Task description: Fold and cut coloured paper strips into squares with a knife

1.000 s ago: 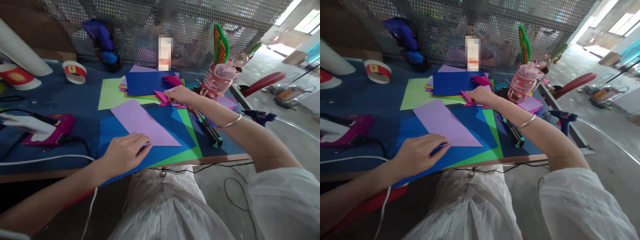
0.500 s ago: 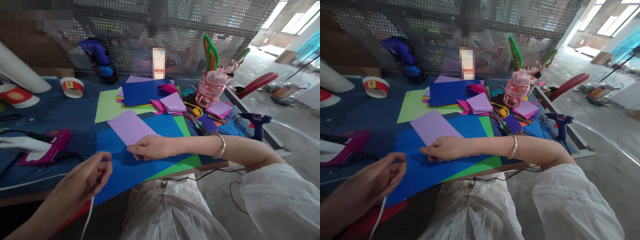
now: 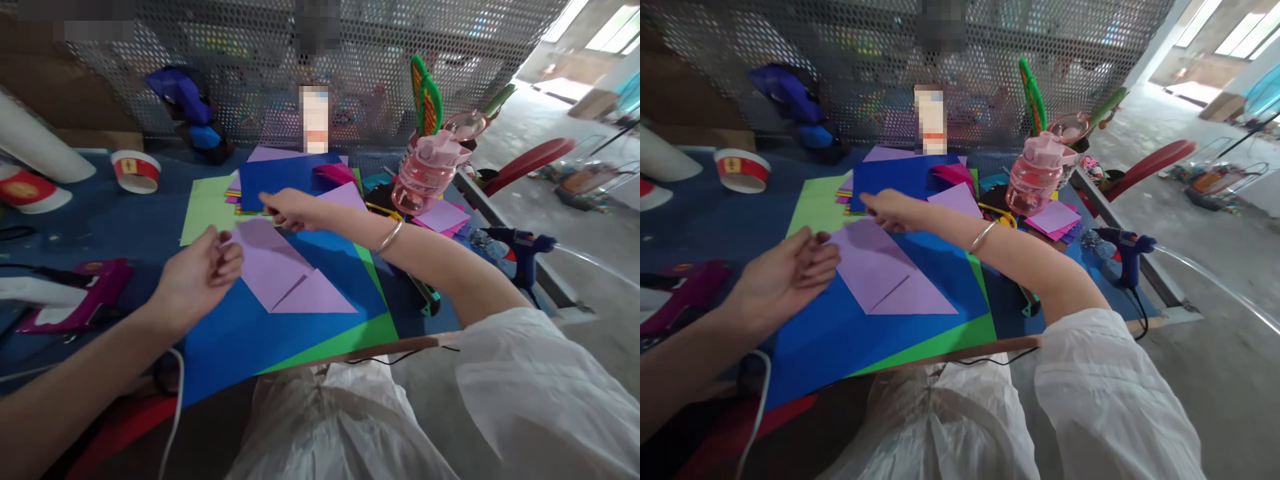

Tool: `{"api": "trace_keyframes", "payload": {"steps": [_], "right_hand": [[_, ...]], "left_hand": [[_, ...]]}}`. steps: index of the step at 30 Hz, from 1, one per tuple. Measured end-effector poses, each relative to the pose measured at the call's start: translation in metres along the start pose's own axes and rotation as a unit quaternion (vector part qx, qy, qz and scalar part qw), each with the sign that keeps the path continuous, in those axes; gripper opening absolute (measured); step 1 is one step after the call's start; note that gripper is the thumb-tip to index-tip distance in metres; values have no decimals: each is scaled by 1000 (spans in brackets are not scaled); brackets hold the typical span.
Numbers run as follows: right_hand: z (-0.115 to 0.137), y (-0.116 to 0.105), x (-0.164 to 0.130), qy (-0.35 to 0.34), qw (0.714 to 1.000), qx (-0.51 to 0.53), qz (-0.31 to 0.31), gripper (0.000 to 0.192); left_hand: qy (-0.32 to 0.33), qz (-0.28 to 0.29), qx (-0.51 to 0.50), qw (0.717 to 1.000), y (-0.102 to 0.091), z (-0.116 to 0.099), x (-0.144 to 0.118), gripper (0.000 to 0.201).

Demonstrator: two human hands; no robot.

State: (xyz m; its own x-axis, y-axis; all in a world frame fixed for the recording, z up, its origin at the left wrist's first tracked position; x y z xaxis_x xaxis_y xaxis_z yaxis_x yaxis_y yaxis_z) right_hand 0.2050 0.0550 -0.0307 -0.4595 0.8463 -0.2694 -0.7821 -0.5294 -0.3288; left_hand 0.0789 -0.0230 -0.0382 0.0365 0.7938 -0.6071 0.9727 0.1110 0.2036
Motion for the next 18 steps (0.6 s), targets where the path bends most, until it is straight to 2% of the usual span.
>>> {"api": "trace_keyframes", "payload": {"steps": [3,7,9,12,14,17,18], "right_hand": [[-10,-41,-11,5,998,18,-67,45],[-36,-78,-53,31,991,13,-133,44],[-49,-82,-81,44,987,4,-152,43],[-64,-70,-122,50,987,-12,-153,42],[-70,-52,-144,41,989,-28,-140,39],[-72,-20,-166,0,992,-66,-110,25],[-67,-10,-169,-46,986,-125,-98,18]], "left_hand": [[3,52,32,998,42,-4,12,32],[-7,117,117,986,85,20,12,27],[-16,161,165,973,97,40,3,18],[-22,235,251,939,96,69,-19,6],[80,323,387,860,94,79,-43,8],[228,360,542,725,75,91,-73,22],[261,364,568,691,67,93,-81,25]]}}
Point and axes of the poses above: each hand's wrist, its own x-axis towards the middle knuckle, its own y-axis out of the palm, z = x × y, the point moved 8 cm from there along x, towards the middle knuckle, and after that the axes turned 12 degrees about -y, right-handed, at the moved point
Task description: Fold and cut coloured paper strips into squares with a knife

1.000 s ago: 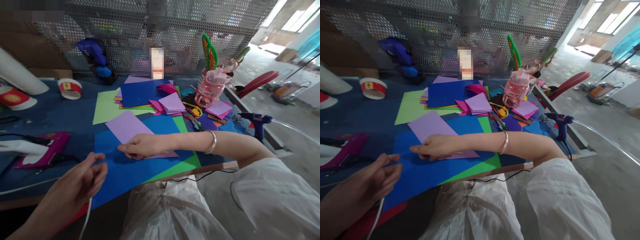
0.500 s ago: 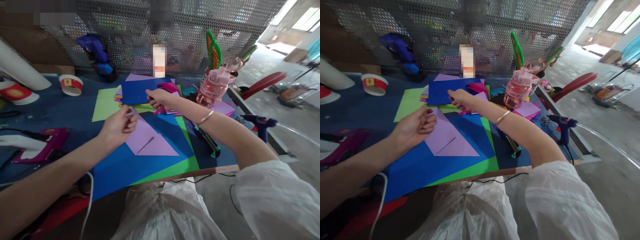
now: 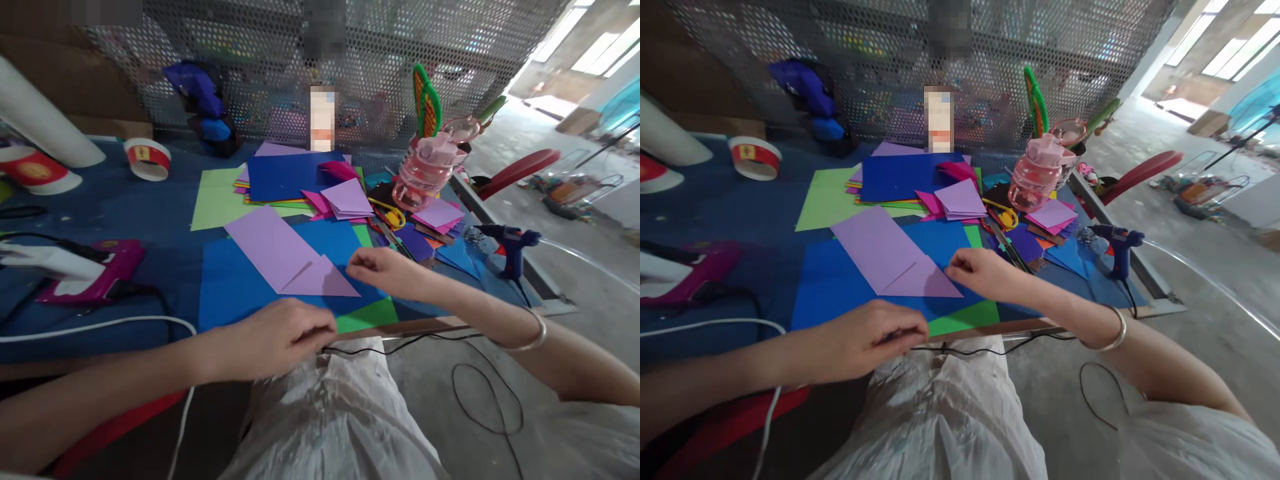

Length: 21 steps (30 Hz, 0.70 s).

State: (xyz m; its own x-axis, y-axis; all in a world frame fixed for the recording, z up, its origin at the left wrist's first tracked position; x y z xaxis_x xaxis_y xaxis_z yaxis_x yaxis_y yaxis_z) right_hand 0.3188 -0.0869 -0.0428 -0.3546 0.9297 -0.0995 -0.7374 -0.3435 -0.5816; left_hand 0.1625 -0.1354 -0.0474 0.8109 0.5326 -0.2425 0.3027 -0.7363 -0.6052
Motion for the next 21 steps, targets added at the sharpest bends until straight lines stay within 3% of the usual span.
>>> {"api": "trace_keyframes", "payload": {"steps": [2,4,7,11,14,19,21], "right_hand": [[11,13,-7,-81,993,-91,-4,3],[18,20,-10,-146,974,-169,-40,14],[22,26,-10,-211,942,-249,-84,31],[20,31,-7,-234,912,-324,-93,45],[28,37,-13,-265,877,-388,-104,46],[49,75,-36,-432,788,-432,-70,33],[51,86,-40,-468,769,-431,-70,32]], "left_hand": [[14,-1,57,998,3,5,-17,26],[21,-37,93,995,-2,11,-28,26],[36,-142,161,976,-19,19,-39,32],[69,-277,261,922,-35,19,-49,38],[93,-295,334,890,-26,18,-50,41],[124,-290,404,858,-2,22,-46,48],[140,-299,412,849,2,22,-46,47]]}}
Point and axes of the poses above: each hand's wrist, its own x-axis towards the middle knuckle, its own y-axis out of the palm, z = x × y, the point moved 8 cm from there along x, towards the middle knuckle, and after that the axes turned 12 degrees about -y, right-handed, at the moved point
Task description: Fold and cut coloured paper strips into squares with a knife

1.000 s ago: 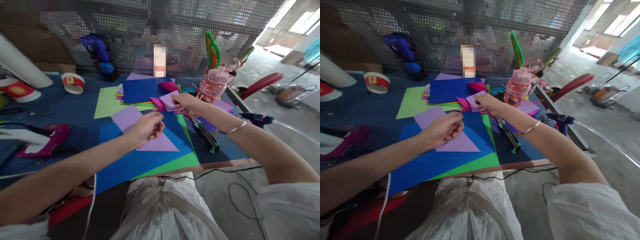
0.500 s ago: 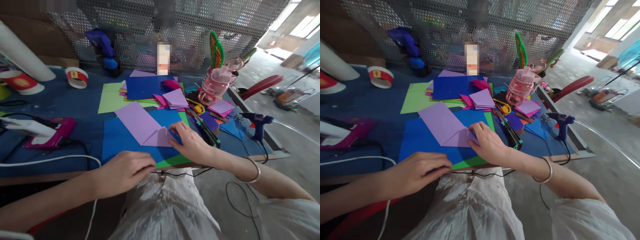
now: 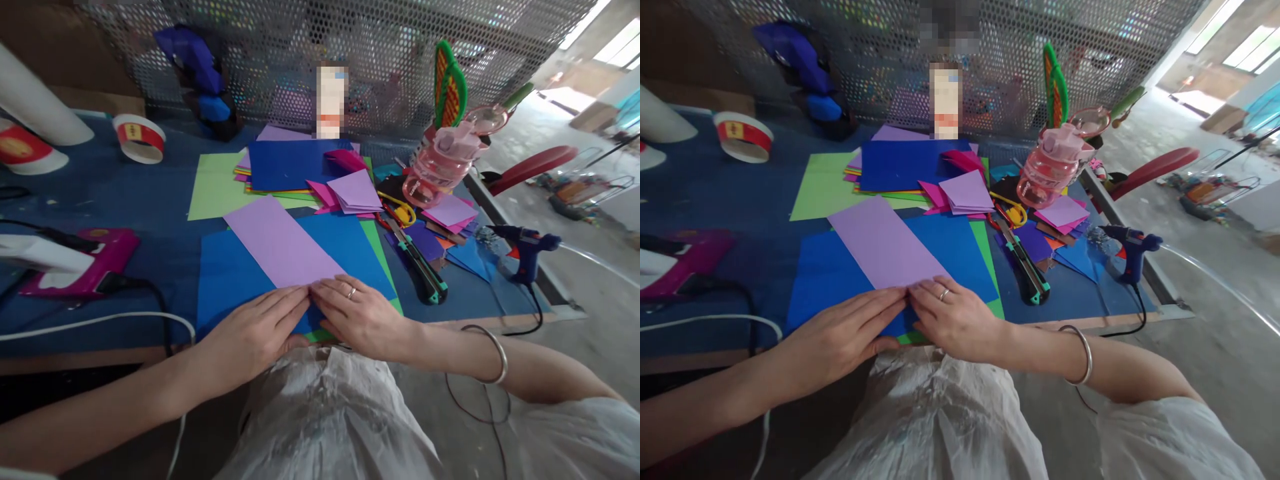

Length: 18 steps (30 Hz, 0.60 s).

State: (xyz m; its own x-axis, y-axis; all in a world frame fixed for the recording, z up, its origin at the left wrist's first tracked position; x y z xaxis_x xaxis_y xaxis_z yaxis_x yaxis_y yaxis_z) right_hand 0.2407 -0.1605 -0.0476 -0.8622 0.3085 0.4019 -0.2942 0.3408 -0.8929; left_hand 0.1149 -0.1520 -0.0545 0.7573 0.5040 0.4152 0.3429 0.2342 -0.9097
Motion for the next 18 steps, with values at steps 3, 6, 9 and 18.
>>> {"api": "trace_keyframes", "payload": {"steps": [3,6,9,18], "right_hand": [[6,5,3,-16,1000,-5,1,29],[8,6,8,-24,999,-24,19,27],[9,2,13,-18,998,-51,17,30],[7,-8,5,19,996,-84,-6,30]], "left_hand": [[11,-9,10,1000,1,-1,1,45],[10,-13,16,1000,0,0,2,44],[2,-10,40,999,0,-1,4,46],[11,-44,71,996,2,-9,12,45]]}}
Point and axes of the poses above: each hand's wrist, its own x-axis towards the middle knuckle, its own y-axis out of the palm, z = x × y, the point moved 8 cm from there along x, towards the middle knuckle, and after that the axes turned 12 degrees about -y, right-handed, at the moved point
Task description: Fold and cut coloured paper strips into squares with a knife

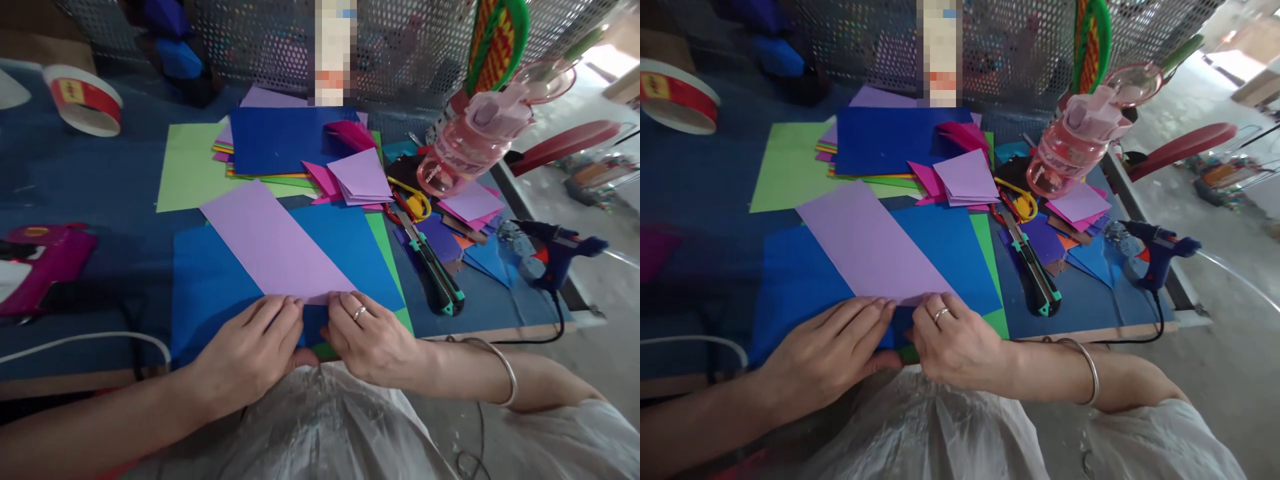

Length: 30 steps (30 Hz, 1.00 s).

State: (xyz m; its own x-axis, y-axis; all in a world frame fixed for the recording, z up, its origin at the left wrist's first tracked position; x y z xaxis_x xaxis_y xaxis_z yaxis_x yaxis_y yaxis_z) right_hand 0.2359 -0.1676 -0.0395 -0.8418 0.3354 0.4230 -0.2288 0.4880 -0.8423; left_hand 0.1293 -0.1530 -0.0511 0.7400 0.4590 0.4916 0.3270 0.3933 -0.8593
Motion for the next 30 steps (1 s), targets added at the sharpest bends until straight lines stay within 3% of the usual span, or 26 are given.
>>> {"api": "trace_keyframes", "payload": {"steps": [5,12,25,30], "right_hand": [[-1,-3,-17,25,999,-7,27,26],[-3,-10,-38,33,998,-15,53,21],[-5,-14,-51,32,998,-41,41,18],[-3,-14,-59,34,997,-53,45,22]], "left_hand": [[-11,0,-22,1000,-3,5,1,44],[-34,10,-57,998,-6,9,-4,59],[-119,54,-43,991,-2,23,-42,65],[-106,34,-28,993,-11,22,-30,57]]}}
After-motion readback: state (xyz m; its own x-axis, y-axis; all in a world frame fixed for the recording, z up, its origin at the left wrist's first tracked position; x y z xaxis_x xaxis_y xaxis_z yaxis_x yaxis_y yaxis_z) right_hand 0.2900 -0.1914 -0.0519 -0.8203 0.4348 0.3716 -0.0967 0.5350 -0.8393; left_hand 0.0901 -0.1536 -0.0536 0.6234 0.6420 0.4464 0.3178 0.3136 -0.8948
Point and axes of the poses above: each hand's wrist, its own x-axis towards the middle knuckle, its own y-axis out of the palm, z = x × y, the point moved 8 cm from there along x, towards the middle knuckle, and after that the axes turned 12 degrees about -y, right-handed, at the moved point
